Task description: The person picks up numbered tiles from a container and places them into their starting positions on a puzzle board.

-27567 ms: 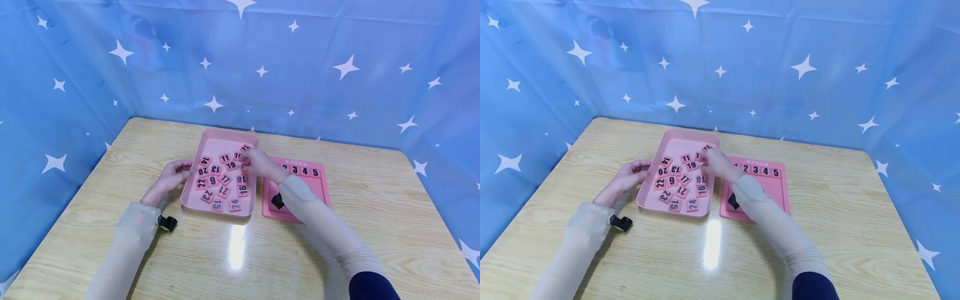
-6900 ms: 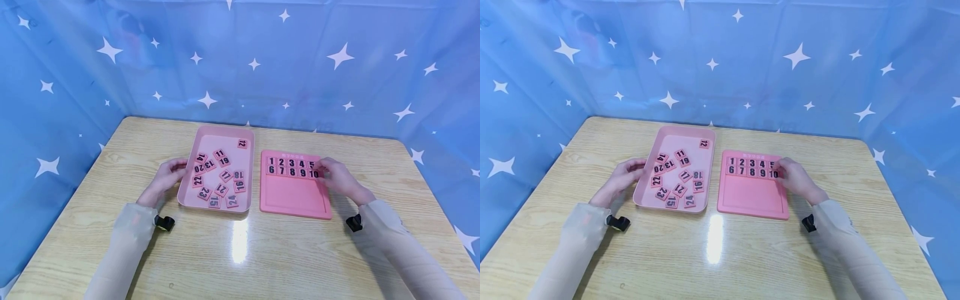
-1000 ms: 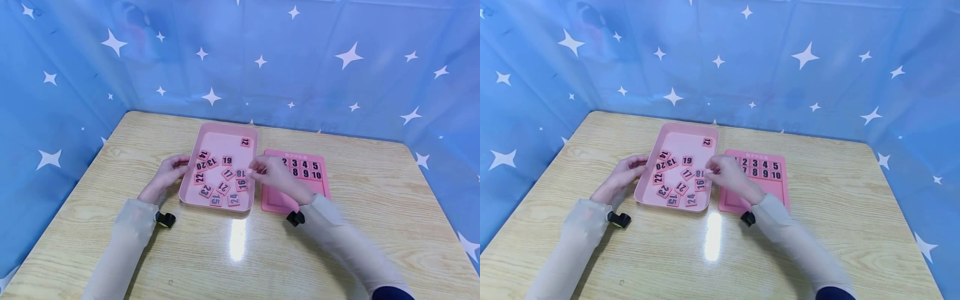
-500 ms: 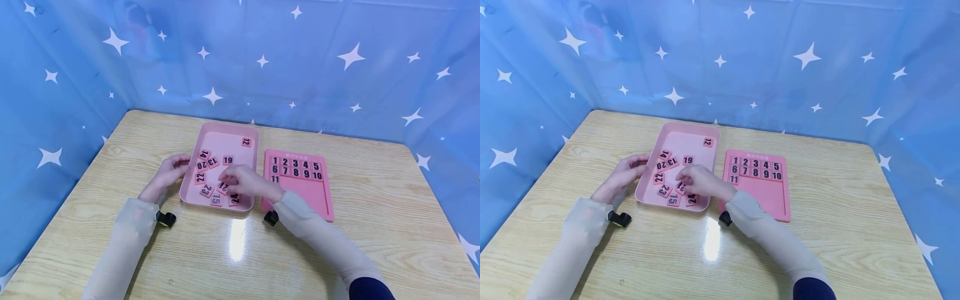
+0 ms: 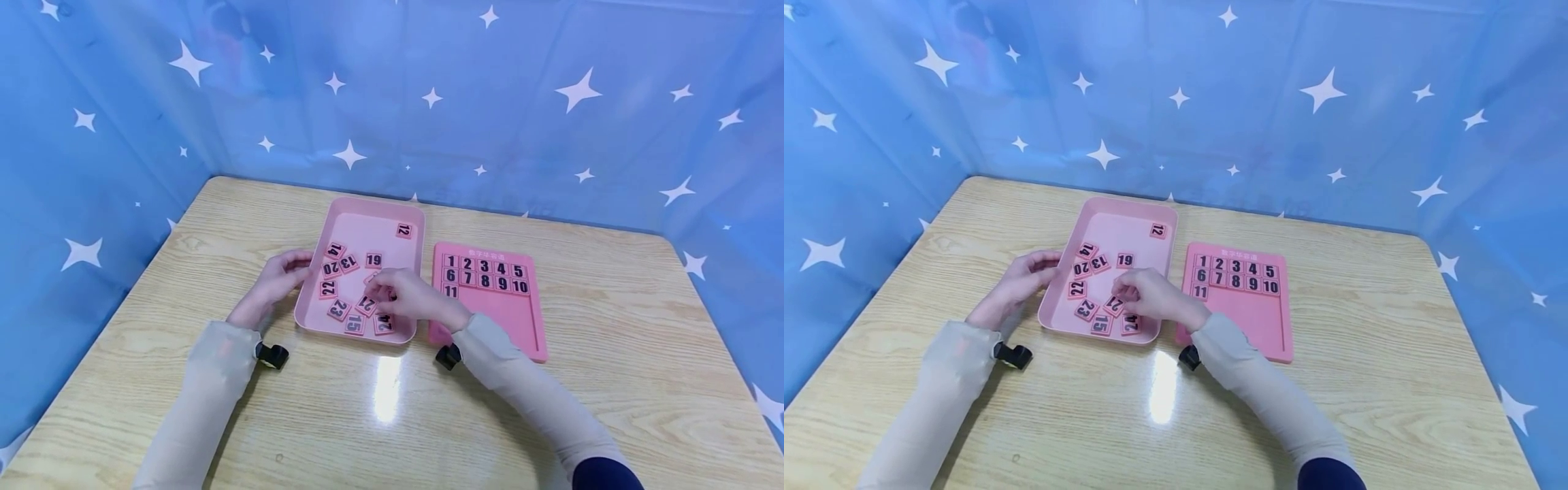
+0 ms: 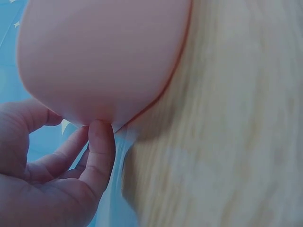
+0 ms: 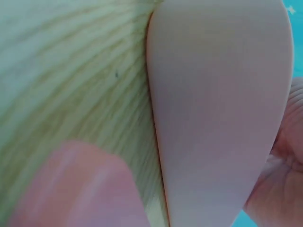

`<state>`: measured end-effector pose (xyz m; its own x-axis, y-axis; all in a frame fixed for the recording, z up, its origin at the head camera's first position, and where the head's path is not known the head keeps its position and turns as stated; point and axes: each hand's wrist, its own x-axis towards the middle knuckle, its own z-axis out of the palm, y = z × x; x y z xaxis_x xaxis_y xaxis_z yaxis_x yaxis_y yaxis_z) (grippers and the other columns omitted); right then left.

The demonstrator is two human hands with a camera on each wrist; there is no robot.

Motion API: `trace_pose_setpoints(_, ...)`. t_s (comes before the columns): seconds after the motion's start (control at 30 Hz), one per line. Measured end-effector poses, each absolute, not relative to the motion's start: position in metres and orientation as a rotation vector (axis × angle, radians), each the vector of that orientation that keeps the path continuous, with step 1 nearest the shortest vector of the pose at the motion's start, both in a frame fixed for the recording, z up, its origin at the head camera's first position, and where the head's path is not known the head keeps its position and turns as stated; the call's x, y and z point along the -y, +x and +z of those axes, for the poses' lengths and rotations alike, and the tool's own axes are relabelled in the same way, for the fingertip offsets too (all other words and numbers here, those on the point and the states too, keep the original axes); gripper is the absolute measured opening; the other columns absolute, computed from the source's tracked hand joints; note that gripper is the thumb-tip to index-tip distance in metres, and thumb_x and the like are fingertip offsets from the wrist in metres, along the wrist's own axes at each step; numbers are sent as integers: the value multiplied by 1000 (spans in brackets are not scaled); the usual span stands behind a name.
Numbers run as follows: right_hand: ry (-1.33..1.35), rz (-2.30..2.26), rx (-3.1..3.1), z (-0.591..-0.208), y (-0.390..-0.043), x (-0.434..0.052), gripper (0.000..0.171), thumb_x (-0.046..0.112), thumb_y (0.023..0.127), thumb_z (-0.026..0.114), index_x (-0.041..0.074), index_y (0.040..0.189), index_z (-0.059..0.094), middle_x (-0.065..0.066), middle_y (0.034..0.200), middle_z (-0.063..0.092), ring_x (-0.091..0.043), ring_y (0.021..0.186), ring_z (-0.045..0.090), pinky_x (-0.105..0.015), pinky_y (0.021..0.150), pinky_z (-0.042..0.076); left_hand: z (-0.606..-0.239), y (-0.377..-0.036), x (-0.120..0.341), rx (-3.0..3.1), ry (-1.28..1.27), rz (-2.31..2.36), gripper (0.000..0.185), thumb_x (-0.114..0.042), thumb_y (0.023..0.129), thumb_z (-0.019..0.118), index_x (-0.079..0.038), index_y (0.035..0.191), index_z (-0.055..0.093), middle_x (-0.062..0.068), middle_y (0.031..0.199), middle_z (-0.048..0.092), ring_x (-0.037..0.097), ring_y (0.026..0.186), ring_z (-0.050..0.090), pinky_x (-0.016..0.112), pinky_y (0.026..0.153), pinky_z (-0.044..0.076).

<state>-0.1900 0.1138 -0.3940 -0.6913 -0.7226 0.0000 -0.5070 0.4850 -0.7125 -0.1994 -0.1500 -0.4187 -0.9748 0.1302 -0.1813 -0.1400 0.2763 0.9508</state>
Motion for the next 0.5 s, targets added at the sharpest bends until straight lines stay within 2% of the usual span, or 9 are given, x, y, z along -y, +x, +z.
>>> trace_pose_setpoints(0.13, -1017, -1085, -2422, -393, -193, -112, 27, -4, 78, 70, -1, 104, 64, -11, 98, 66, -20, 86, 62, -24, 79, 53, -418, -199, 149, -2322, -15, 1771, 40, 2, 88, 55, 13, 126, 48, 30, 120, 53, 7, 86, 54, 15, 74, 49)
trace_pose_setpoints(0.37, -1064, -1185, -2479, -387, -203, -114, 21, -4, 80, 68, -5, 100, 64, -17, 95, 65, -29, 87, 62, -36, 76, 54, -418, -199, 149, -2321, -25, 1766, 41, 2, 88, 55, 12, 127, 48, 30, 121, 53, 8, 86, 54, 15, 75, 49)
trace_pose_setpoints(0.5, -1023, -1179, -2498, -385, -206, -114, 23, -6, 80, 67, -6, 102, 64, -17, 97, 65, -29, 89, 61, -37, 77, 54, -417, -199, 148, -2332, -23, 1756, 40, 2, 88, 55, 12, 126, 48, 30, 121, 53, 7, 86, 53, 15, 74, 49)
